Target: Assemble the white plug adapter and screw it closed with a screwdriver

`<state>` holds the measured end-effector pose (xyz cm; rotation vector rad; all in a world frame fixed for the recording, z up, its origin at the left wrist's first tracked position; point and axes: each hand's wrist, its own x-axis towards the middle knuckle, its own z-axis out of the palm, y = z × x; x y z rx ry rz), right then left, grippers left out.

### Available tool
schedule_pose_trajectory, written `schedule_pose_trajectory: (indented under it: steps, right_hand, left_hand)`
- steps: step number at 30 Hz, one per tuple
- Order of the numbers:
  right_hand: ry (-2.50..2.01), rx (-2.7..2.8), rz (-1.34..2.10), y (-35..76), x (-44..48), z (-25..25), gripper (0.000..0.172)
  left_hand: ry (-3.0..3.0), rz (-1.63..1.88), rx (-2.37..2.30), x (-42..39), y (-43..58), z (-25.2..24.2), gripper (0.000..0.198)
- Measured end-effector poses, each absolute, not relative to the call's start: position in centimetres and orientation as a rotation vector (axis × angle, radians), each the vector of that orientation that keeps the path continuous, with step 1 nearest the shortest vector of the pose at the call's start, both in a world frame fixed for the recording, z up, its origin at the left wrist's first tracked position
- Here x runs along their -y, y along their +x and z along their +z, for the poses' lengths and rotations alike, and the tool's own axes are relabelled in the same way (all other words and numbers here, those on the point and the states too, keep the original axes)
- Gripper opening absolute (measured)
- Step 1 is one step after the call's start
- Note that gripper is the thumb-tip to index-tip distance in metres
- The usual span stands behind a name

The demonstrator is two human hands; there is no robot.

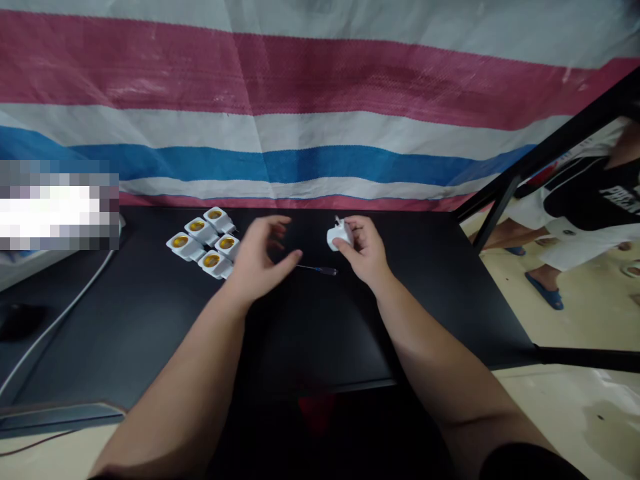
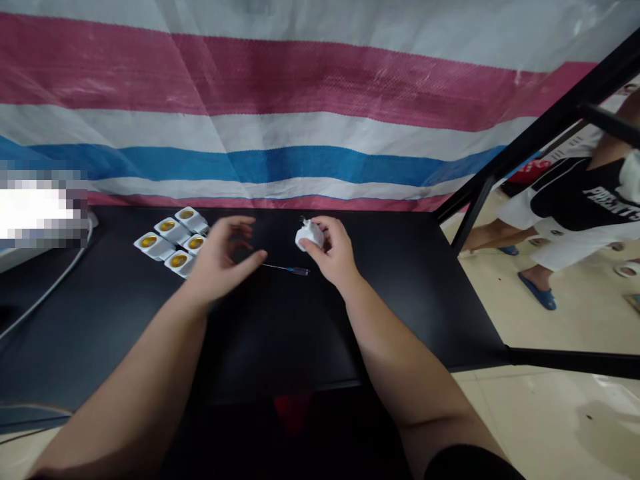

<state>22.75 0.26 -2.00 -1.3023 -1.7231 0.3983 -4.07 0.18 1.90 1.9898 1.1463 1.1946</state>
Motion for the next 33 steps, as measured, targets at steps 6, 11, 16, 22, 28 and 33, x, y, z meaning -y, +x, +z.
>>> schedule_pose_trajectory:
  steps: [6, 11, 16, 22, 28, 33]
  right_hand:
    - [-1.072, 1.492, 1.183, 20.3, 1.4, -2.1, 0.044]
    - [-1.045, 1.527, 1.335, 21.1, 1.5, -1.2, 0.043]
    - [-1.074, 1.553, 1.294, 21.1, 2.0, -0.6, 0.047]
    - [-1.069, 1.562, 1.324, 21.3, 2.0, -0.6, 0.05]
    - [-1.078, 1.569, 1.341, 21.5, 2.2, -0.1, 0.049]
    - [-1.122, 1.558, 1.222, 21.8, 2.0, -0.3, 0.05]
  left_hand:
    - [1.626, 0.962, -0.723, -0.6, -1.8, -1.1, 0.061]
    - [1.587, 0.881, -0.663, -1.3, -3.4, -0.7, 0.059]
    - [1.582, 0.882, -0.637, -1.4, -3.9, -0.8, 0.06]
    - [1.606, 0.87, -0.637, -1.3, -3.8, -0.7, 0.057]
    - [1.619, 0.887, -0.603, -1.5, -4.0, -0.6, 0.053]
    - [1.602, 0.915, -0.628, -1.6, -4.1, -0.3, 0.048]
